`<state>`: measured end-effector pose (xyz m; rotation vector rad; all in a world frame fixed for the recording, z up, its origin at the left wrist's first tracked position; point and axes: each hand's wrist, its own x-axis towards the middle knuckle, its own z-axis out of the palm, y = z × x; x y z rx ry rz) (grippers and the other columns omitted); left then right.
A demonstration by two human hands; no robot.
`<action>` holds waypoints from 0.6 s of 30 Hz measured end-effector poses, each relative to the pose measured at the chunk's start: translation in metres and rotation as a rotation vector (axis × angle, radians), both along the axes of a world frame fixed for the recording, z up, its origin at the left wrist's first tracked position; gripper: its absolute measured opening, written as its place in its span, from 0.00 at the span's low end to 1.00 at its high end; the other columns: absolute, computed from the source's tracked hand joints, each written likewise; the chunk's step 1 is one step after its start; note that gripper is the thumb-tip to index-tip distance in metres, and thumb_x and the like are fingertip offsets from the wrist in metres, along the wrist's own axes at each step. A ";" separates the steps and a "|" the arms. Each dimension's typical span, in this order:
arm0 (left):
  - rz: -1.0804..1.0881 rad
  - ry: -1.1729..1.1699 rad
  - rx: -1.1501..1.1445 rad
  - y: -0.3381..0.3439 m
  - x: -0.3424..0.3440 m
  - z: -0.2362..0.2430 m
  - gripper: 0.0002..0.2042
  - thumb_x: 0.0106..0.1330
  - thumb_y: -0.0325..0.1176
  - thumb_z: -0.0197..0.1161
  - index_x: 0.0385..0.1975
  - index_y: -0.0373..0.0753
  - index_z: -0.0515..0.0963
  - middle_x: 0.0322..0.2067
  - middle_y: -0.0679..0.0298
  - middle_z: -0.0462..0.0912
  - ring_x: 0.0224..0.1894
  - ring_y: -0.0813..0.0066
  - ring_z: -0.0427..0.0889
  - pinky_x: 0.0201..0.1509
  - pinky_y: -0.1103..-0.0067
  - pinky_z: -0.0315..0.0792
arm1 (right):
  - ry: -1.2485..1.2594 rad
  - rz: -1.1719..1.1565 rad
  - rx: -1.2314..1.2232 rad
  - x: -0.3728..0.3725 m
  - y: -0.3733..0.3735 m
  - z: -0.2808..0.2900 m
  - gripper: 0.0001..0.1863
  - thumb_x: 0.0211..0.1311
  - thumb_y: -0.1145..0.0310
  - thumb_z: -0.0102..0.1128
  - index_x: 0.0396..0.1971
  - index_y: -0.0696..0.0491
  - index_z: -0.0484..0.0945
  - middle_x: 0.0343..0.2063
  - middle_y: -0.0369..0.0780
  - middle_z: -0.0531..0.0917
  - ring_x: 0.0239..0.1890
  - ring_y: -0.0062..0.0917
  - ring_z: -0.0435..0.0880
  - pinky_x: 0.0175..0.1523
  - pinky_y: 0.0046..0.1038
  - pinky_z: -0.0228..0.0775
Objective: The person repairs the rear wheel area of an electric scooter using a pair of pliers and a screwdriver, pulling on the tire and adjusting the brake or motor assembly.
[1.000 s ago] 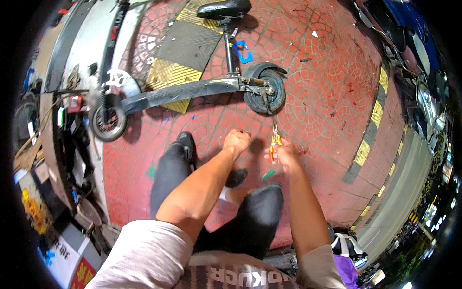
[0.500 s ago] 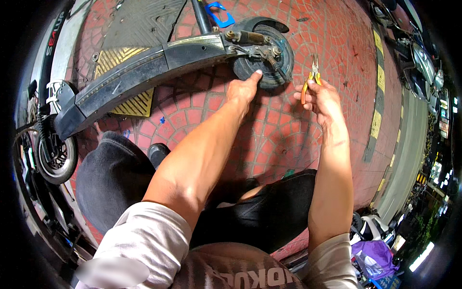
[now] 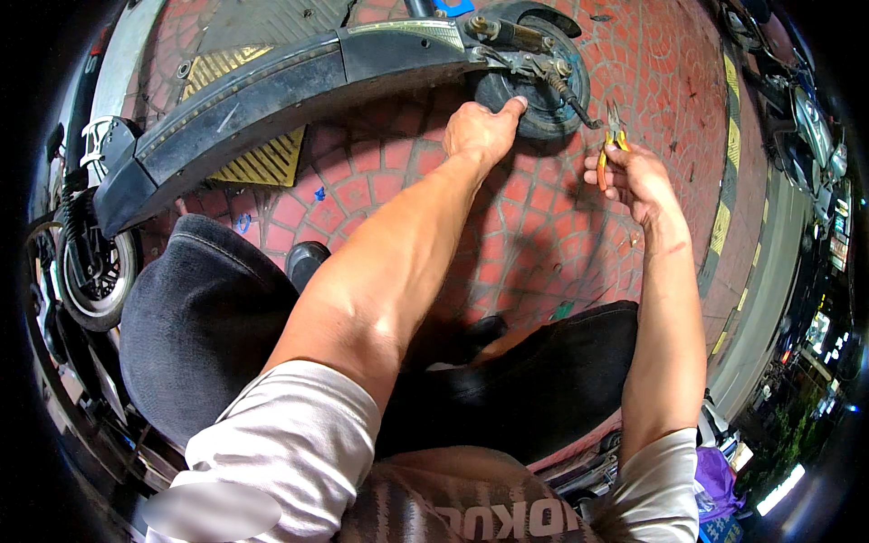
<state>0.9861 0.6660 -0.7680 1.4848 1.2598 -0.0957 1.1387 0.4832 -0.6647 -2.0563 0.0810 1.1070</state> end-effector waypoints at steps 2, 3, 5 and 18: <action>0.000 -0.003 -0.002 0.001 0.000 0.000 0.36 0.59 0.67 0.69 0.38 0.30 0.89 0.46 0.41 0.89 0.53 0.44 0.88 0.60 0.61 0.78 | 0.007 0.015 -0.016 -0.001 0.007 0.003 0.11 0.82 0.66 0.51 0.55 0.55 0.73 0.39 0.43 0.91 0.34 0.28 0.93 0.25 0.22 0.78; -0.002 -0.002 -0.016 0.001 0.000 -0.001 0.37 0.59 0.67 0.69 0.40 0.30 0.89 0.47 0.41 0.89 0.54 0.44 0.88 0.61 0.61 0.78 | 0.020 0.040 -0.031 -0.004 0.008 0.001 0.11 0.81 0.66 0.51 0.55 0.55 0.74 0.40 0.44 0.91 0.34 0.28 0.93 0.25 0.22 0.78; -0.003 -0.007 -0.040 0.002 0.000 -0.002 0.38 0.59 0.68 0.69 0.42 0.30 0.89 0.49 0.41 0.89 0.55 0.45 0.87 0.62 0.61 0.77 | 0.039 0.097 -0.057 -0.006 0.012 -0.002 0.12 0.81 0.65 0.52 0.54 0.55 0.75 0.41 0.45 0.91 0.34 0.27 0.93 0.25 0.22 0.77; 0.217 -0.062 -0.294 -0.002 0.013 -0.020 0.50 0.54 0.62 0.77 0.65 0.21 0.74 0.65 0.40 0.79 0.67 0.49 0.79 0.71 0.62 0.71 | 0.174 0.114 -0.209 -0.011 0.041 -0.012 0.11 0.79 0.68 0.52 0.49 0.58 0.77 0.39 0.48 0.92 0.33 0.33 0.94 0.19 0.23 0.77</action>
